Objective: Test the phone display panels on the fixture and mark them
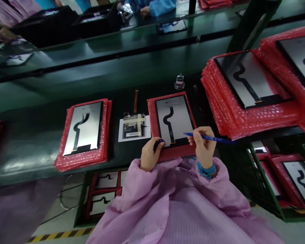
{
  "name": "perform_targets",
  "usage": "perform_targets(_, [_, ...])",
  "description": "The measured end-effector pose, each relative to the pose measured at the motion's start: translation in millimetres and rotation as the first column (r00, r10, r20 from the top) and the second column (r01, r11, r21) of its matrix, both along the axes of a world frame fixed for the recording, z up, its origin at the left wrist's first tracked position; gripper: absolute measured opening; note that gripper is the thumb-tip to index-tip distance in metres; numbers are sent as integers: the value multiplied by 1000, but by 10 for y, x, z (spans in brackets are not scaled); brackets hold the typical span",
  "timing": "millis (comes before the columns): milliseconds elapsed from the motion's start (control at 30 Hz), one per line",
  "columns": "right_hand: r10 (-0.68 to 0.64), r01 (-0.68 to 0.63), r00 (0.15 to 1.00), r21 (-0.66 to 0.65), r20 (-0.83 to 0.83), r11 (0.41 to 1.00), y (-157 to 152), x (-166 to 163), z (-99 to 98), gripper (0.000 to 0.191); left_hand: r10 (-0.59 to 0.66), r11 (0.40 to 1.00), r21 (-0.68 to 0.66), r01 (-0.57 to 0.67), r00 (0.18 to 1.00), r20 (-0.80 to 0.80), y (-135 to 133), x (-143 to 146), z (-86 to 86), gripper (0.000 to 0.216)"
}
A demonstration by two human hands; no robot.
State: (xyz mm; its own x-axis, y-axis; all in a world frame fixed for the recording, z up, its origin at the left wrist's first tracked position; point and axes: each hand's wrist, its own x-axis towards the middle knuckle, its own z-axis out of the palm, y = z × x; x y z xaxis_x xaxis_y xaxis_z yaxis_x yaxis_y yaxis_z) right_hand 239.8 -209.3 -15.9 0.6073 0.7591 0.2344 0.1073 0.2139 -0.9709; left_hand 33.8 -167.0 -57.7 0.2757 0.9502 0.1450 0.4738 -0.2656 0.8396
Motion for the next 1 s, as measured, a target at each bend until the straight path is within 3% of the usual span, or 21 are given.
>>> perform_targets(133, [-162, 105, 977, 352, 136, 930, -127, 437, 433, 13, 33, 999, -17, -33, 999, 19, -1, -9, -12, 20])
perform_targets(267, [-400, 280, 901, 479, 168, 832, -90, 1117, 876, 20, 55, 998, -31, -55, 998, 16, 6, -18, -21, 23])
perform_targets(300, [-417, 299, 892, 463, 175, 834, -48, 1293, 948, 20, 53, 998, -32, -52, 999, 13, 8, -22, -20, 23])
perform_targets(400, [-446, 383, 843, 245, 301, 891, 141, 1763, 1038, 21, 47, 999, -18, -47, 999, -6, 13, -36, -17, 23])
perform_targets(467, [-397, 421, 812, 40, 429, 906, 289, 1994, 1007, 24, 45, 999, 1, -45, 999, -19, 17, -46, -22, 24])
perform_targets(533, [-351, 424, 812, -59, 467, 904, 414, 2140, 937, 27, 42, 999, 17, -41, 999, -29, 23, -55, -36, 25])
perform_targets(700, [-356, 461, 755, -61, 550, 885, 517, 2206, 804, 31, 39, 996, 84, -31, 995, -92, 39, -69, -91, 38])
perform_targets(1000, [-314, 484, 685, -89, 657, 870, 520, 2223, 794, 37, 29, 990, 140, -10, 990, -135, 51, -66, -109, 45])
